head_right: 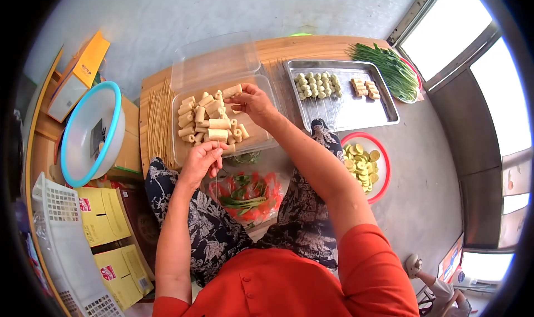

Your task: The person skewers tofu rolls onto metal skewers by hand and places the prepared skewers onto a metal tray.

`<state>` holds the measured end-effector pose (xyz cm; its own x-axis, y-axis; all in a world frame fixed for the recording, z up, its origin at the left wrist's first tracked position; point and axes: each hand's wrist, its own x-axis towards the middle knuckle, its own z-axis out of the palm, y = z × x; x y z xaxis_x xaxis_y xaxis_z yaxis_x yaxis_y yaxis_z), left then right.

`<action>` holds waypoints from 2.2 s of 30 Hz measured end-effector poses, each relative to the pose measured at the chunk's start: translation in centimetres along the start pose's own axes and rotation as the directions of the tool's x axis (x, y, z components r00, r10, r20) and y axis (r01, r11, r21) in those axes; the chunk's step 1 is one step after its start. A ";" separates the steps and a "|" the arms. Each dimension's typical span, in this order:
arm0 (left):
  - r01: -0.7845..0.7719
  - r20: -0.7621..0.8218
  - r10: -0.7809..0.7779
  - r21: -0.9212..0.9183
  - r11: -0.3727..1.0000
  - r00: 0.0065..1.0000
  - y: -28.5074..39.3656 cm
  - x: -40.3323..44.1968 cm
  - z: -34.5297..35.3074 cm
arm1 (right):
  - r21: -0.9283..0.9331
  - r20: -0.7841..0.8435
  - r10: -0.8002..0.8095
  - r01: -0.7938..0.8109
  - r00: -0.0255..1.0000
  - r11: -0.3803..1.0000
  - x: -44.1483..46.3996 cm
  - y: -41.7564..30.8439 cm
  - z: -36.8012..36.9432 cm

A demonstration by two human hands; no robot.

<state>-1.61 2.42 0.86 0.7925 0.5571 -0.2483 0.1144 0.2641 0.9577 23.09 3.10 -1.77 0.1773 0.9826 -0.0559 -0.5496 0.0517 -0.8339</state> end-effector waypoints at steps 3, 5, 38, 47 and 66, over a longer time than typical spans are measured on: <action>-0.004 0.007 0.004 0.012 1.000 1.000 0.0 0.1 0.2 | 0.004 0.028 0.002 -0.002 1.000 1.000 0.0 0.0 0.2; -0.006 0.014 0.005 0.016 1.000 1.000 -0.2 0.3 0.2 | 0.002 0.029 0.013 -0.013 0.999 1.000 -0.1 0.1 0.2; -0.014 0.019 0.014 -0.007 1.000 1.000 -0.2 0.6 0.5 | 0.082 0.136 -0.024 0.013 0.990 0.997 -0.8 -0.1 1.9; -0.011 -0.005 0.011 0.027 1.000 1.000 -0.4 0.7 0.5 | 0.015 0.118 0.034 -0.036 0.992 0.999 -1.0 -0.3 2.2; 0.004 -0.037 -0.002 0.039 0.999 0.999 -0.7 0.9 0.3 | 0.030 0.146 0.069 -0.075 0.987 0.997 -1.3 0.4 2.0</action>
<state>-0.78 2.46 0.04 0.7696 0.5851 -0.2556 0.1408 0.2349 0.9618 20.96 2.24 -0.92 0.0178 0.9993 -0.0329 -0.5855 -0.0163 -0.8105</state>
